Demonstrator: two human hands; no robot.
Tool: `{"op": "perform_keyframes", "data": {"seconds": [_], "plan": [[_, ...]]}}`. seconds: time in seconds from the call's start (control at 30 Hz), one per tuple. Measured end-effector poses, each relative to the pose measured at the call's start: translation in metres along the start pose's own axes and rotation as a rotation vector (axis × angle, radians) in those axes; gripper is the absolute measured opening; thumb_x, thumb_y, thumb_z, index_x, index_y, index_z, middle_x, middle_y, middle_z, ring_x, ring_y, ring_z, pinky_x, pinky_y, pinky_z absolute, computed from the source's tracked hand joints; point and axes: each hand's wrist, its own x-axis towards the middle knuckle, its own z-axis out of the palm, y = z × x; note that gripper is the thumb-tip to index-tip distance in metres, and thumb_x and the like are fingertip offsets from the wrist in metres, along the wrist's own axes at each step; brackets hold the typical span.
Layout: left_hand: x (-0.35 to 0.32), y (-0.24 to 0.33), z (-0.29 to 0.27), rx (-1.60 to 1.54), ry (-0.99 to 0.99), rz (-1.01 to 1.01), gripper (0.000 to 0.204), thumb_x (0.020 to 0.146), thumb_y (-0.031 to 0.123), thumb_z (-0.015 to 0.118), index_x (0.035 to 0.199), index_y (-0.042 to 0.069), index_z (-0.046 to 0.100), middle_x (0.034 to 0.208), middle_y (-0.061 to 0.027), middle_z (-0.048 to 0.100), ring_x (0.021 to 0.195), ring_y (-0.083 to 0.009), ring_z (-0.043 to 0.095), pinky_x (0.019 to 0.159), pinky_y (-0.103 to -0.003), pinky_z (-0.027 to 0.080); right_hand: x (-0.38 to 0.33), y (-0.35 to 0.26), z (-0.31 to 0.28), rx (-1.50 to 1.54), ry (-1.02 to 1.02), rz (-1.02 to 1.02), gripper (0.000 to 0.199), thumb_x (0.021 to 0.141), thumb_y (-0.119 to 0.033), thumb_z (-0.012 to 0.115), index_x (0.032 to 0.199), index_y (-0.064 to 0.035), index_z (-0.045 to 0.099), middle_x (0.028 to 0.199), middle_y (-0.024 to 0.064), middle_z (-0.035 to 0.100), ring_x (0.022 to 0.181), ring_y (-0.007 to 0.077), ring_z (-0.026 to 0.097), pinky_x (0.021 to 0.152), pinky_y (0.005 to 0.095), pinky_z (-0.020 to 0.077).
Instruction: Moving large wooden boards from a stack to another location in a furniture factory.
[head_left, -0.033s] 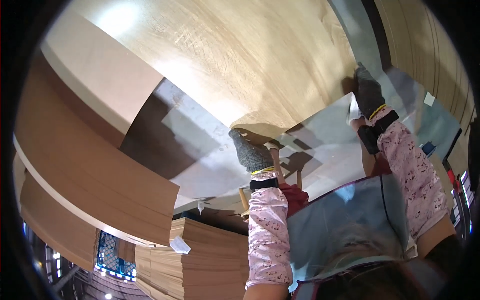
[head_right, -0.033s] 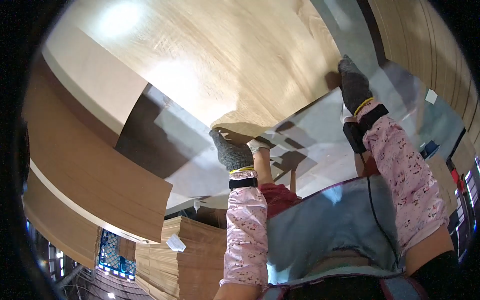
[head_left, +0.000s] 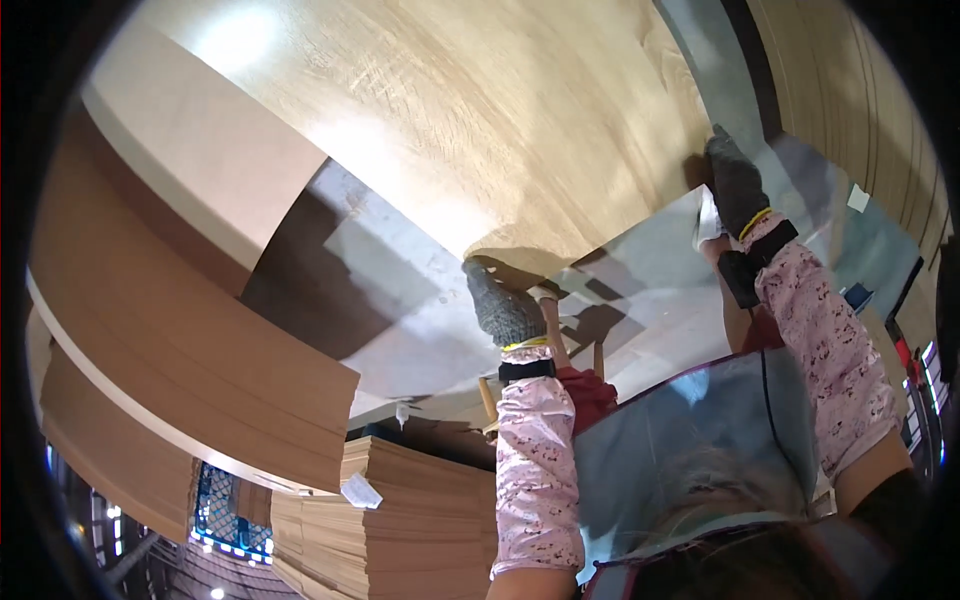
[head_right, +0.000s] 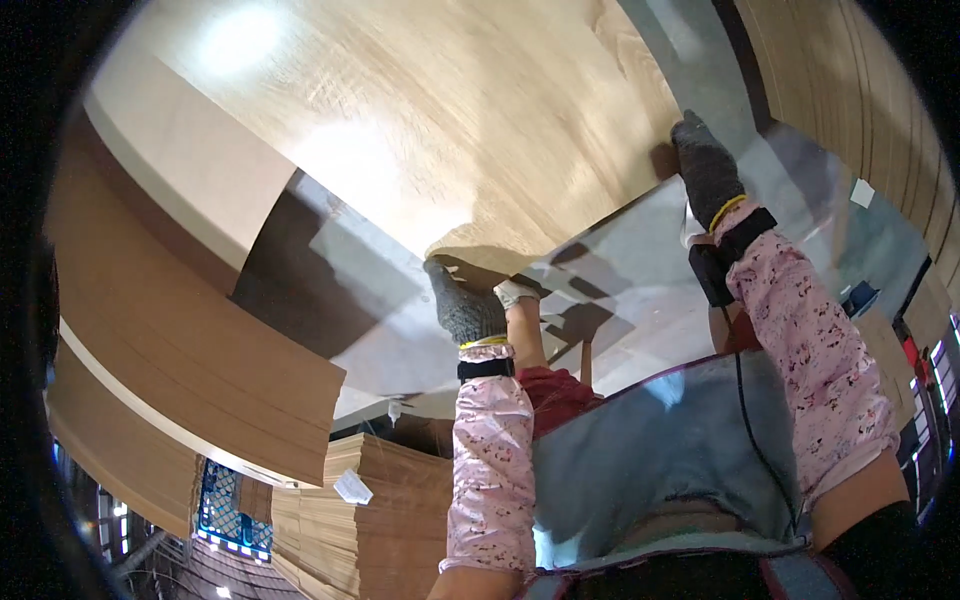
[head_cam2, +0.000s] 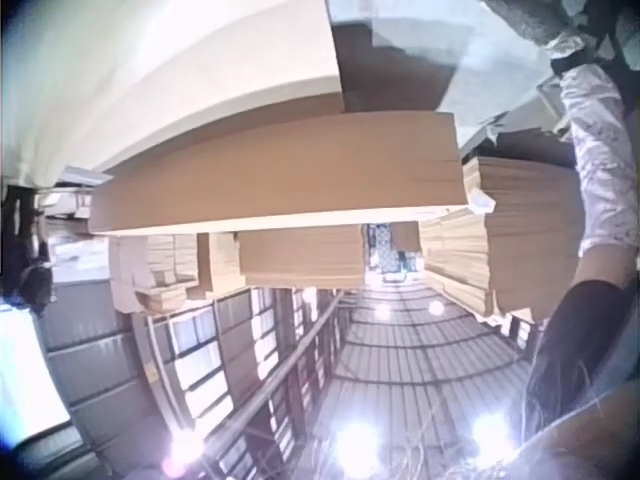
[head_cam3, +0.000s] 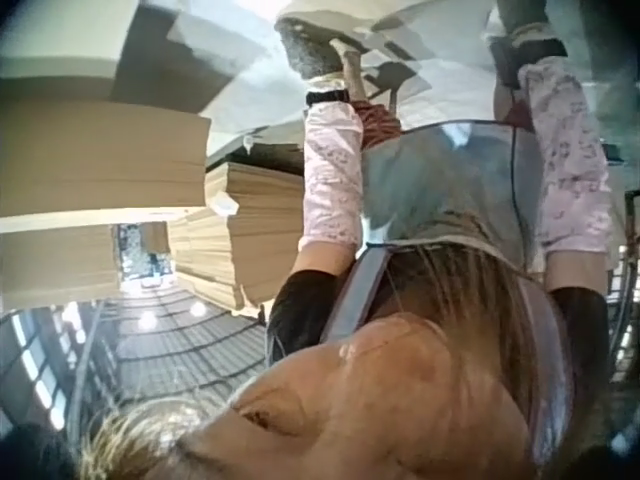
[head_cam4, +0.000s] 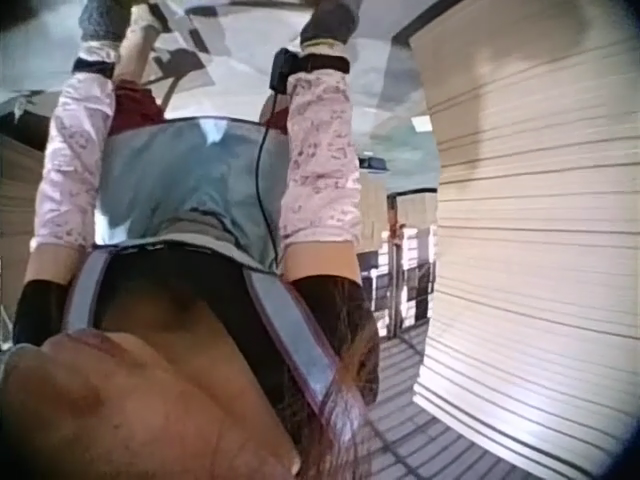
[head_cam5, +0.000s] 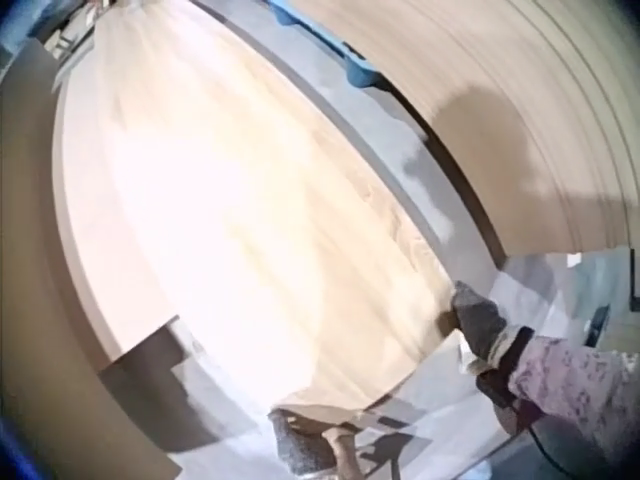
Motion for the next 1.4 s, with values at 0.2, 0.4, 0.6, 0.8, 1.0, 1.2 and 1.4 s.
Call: {"op": "perform_keyframes", "data": {"seconds": [0.2, 0.4, 0.6, 0.8, 1.0, 1.2, 1.4], "plan": [[0.022, 0.019, -0.008, -0.005, -0.112, -0.303, 0.046, 0.086, 0.031, 0.054, 0.12, 0.0, 0.046, 0.101, -0.0192, 0.061, 0.092, -0.0294, 0.058, 0.078, -0.036, 0.045, 0.024, -0.035, -0.002, -0.195, 0.024, 0.129, 0.03, 0.089, -0.023, 0.045, 0.108, -0.0021, 0.055, 0.109, 0.0195, 0.056, 0.102, 0.0342, 0.053, 0.088, 0.0409, 0.0425], [0.024, 0.011, -0.009, -0.007, -0.142, -0.254, 0.05, 0.087, 0.04, 0.055, 0.113, -0.002, 0.05, 0.099, -0.012, 0.06, 0.084, -0.0194, 0.055, 0.075, -0.032, 0.045, 0.028, -0.039, 0.003, 0.004, 0.169, 0.454, 0.042, 0.082, -0.036, 0.055, 0.106, -0.0019, 0.057, 0.104, 0.0218, 0.057, 0.099, 0.0365, 0.053, 0.086, 0.0429, 0.0423], [0.046, -0.021, -0.015, 0.022, -0.082, -0.202, 0.06, 0.085, 0.046, 0.056, 0.117, -0.003, 0.046, 0.099, -0.0114, 0.057, 0.083, -0.0186, 0.054, 0.072, -0.03, 0.046, 0.033, -0.075, -0.017, 0.182, 0.142, 0.581, 0.047, 0.082, -0.038, 0.057, 0.106, 0.0022, 0.056, 0.106, 0.0232, 0.055, 0.102, 0.0368, 0.051, 0.089, 0.041, 0.0393], [0.067, -0.043, -0.042, -0.101, 0.11, -0.268, 0.06, 0.082, 0.045, 0.06, 0.11, -0.007, 0.052, 0.098, -0.0124, 0.06, 0.087, -0.0191, 0.055, 0.076, -0.03, 0.044, 0.024, -0.096, -0.004, 0.375, 0.127, 0.526, 0.046, 0.081, -0.033, 0.063, 0.108, 0.0031, 0.055, 0.105, 0.0219, 0.056, 0.099, 0.0316, 0.053, 0.088, 0.0379, 0.0409], [0.021, 0.016, -0.072, -0.1, 0.034, -0.217, 0.055, 0.089, 0.045, 0.051, 0.114, -0.004, 0.051, 0.099, -0.0103, 0.058, 0.088, -0.0197, 0.053, 0.081, -0.031, 0.042, 0.039, -0.089, -0.031, 0.765, -0.146, 0.546, 0.04, 0.084, -0.042, 0.055, 0.088, -0.002, 0.059, 0.084, 0.0179, 0.06, 0.087, 0.0345, 0.055, 0.077, 0.042, 0.0416], [-0.013, 0.056, -0.079, -0.031, 0.084, -0.198, 0.054, 0.087, 0.044, 0.053, 0.112, -0.004, 0.053, 0.101, -0.0141, 0.061, 0.085, -0.0232, 0.058, 0.074, -0.033, 0.047, 0.034, -0.091, -0.01, 0.711, -0.137, 0.621, 0.051, 0.087, -0.042, 0.053, 0.116, 0.0001, 0.05, 0.11, 0.0207, 0.054, 0.103, 0.0304, 0.052, 0.086, 0.0381, 0.0411], [-0.033, 0.074, -0.124, 0.043, 0.231, -0.287, 0.051, 0.086, 0.047, 0.055, 0.104, -0.001, 0.054, 0.09, -0.0111, 0.06, 0.08, -0.0184, 0.057, 0.069, -0.03, 0.048, 0.032, -0.113, -0.035, 0.951, -0.374, 0.638, 0.052, 0.085, -0.052, 0.048, 0.097, -0.0023, 0.056, 0.081, 0.0174, 0.061, 0.08, 0.0322, 0.058, 0.075, 0.0395, 0.0442]]}}
